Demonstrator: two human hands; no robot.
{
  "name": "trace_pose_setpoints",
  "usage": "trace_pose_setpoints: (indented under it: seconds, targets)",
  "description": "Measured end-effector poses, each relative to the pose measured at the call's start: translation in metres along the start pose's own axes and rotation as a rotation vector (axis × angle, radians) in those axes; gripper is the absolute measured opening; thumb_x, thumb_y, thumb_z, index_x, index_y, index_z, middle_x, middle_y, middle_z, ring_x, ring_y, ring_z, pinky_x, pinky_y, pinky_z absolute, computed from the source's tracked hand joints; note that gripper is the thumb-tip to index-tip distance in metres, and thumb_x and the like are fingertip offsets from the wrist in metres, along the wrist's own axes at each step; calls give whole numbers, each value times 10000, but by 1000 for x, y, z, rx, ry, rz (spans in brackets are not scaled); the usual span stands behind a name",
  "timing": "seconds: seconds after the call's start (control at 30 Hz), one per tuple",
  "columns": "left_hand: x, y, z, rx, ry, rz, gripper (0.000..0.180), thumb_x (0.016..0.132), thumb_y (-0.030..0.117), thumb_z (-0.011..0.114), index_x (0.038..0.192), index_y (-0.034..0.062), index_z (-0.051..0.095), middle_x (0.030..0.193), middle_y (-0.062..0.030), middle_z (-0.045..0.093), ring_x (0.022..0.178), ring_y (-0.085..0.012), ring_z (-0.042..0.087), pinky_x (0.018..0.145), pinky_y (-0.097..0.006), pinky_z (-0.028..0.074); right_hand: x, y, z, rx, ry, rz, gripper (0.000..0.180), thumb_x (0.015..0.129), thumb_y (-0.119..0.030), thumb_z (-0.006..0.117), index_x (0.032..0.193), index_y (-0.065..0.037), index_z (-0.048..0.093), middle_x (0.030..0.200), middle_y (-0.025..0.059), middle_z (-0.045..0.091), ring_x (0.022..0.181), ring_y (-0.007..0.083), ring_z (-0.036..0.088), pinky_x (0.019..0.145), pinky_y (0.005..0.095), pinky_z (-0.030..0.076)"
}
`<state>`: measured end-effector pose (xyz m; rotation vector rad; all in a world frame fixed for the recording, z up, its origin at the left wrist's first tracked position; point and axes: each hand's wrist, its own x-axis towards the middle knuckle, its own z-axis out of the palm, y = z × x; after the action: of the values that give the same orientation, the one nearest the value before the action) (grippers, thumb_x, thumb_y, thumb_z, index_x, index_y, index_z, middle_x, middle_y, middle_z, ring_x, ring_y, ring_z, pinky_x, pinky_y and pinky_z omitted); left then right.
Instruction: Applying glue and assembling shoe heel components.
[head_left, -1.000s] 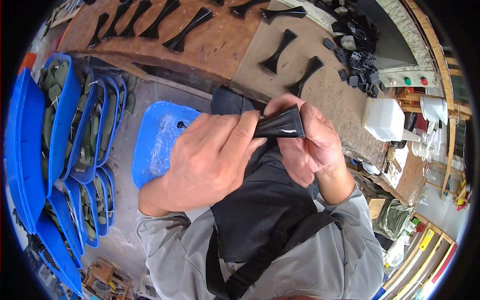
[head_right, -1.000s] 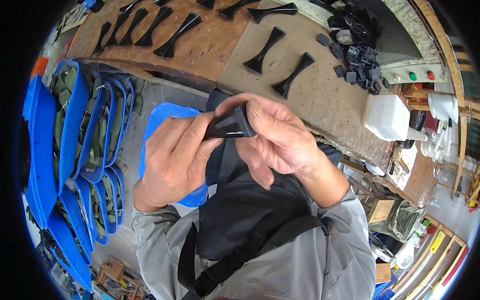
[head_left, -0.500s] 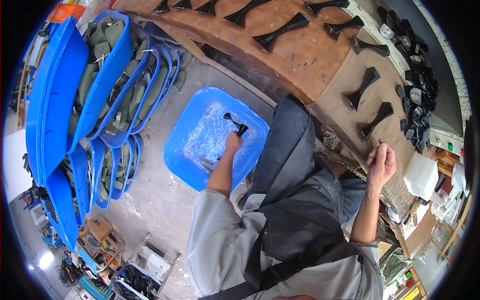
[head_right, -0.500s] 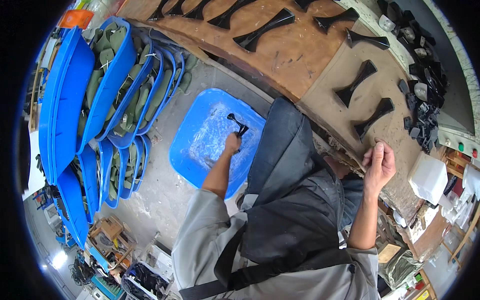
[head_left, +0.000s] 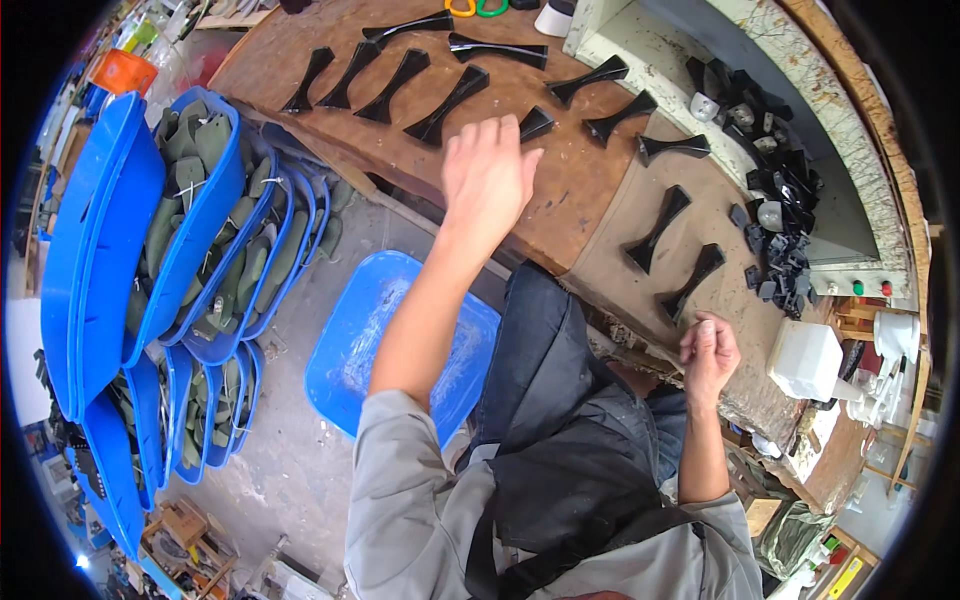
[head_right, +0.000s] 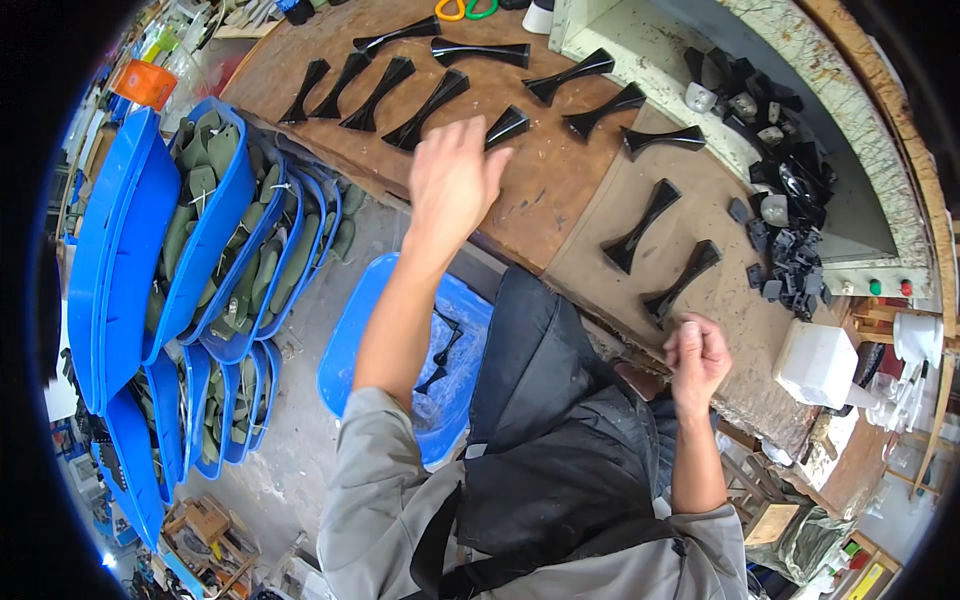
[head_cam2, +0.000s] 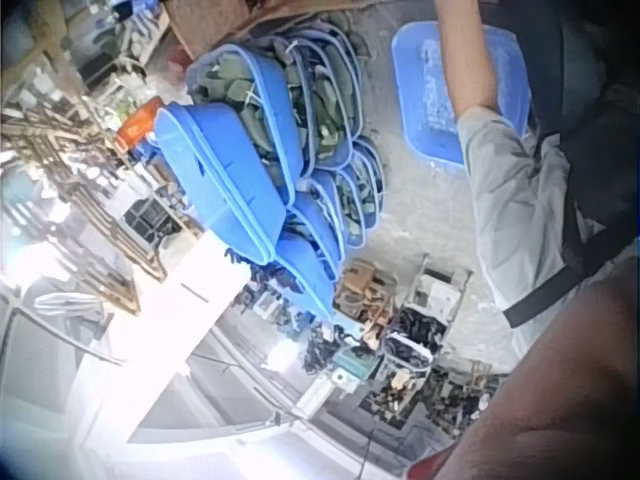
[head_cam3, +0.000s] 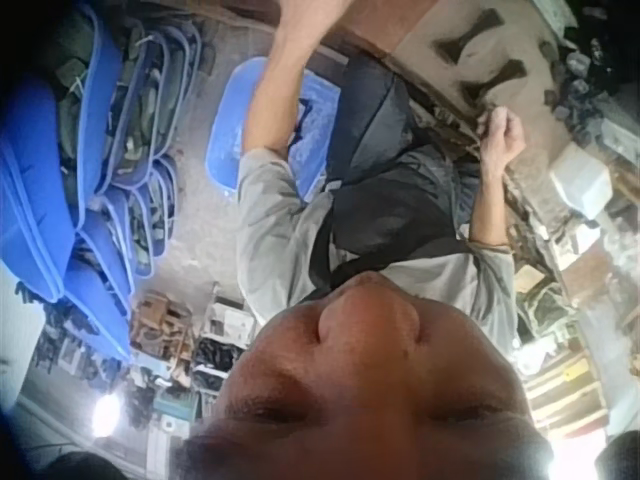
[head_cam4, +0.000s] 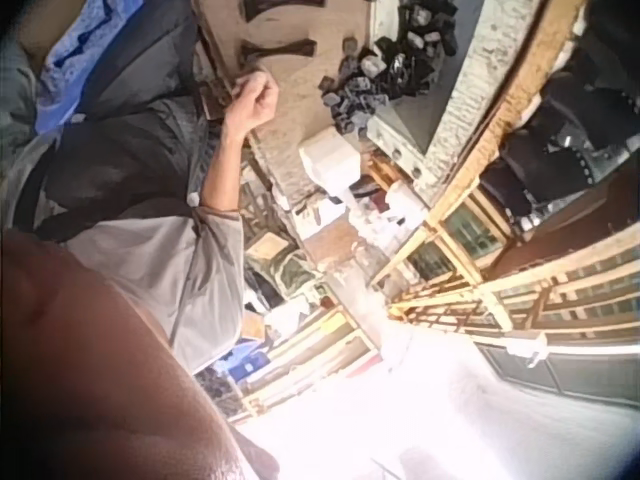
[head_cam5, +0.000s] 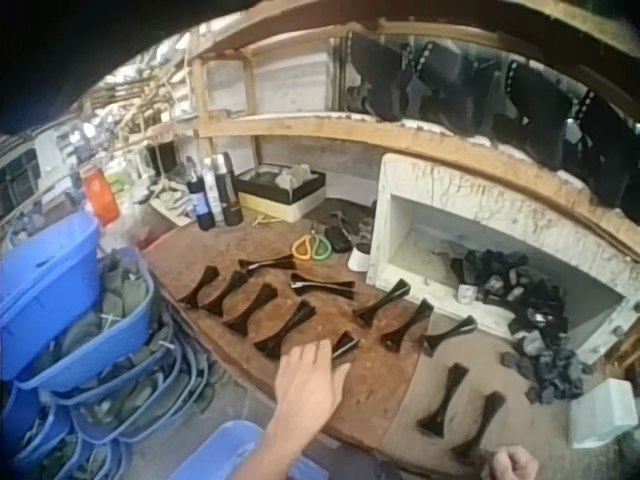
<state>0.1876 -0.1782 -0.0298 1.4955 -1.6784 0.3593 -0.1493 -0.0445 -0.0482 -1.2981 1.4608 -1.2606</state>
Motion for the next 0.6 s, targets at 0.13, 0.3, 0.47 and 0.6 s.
trace_pose_setpoints:
  seconds: [0.13, 0.3, 0.47, 0.6]
  targets:
    - [-1, 19, 18, 136, -384, 41, 310, 852, 187, 652, 1104, 13, 606, 934, -165, 624, 755, -329, 596, 676, -403, 484, 1, -68, 28, 59, -198, -91, 234, 967, -100, 556, 1173, 4, 594, 776, 30, 603, 599, 62, 527, 556, 198, 432]
    - [-19, 79, -90, -301, -265, 376, 307, 826, 147, 649, 1088, -2, 587, 884, -99, 592, 728, -247, 597, 651, -364, 459, 38, -105, 60, 564, -668, 312, 524, 1012, -313, 485, 1425, -16, 359, 939, 108, 644, 659, 148, 628, 515, 244, 499]
    - [-27, 95, -123, -321, -180, 506, 350, 783, 90, 659, 1094, -60, 607, 907, -115, 601, 670, -212, 568, 635, -334, 467, 31, -117, 63, 948, -982, 353, 456, 1014, -273, 476, 1342, 39, 422, 808, 133, 634, 557, 178, 624, 500, 262, 528]
    - [-42, 89, -132, -327, -175, 479, 324, 771, 63, 667, 1058, -81, 623, 876, -136, 598, 640, -213, 553, 617, -328, 470, 15, -119, 74, 944, -1008, 325, 401, 1015, -259, 475, 1283, 38, 457, 781, 124, 622, 544, 187, 625, 487, 265, 532]
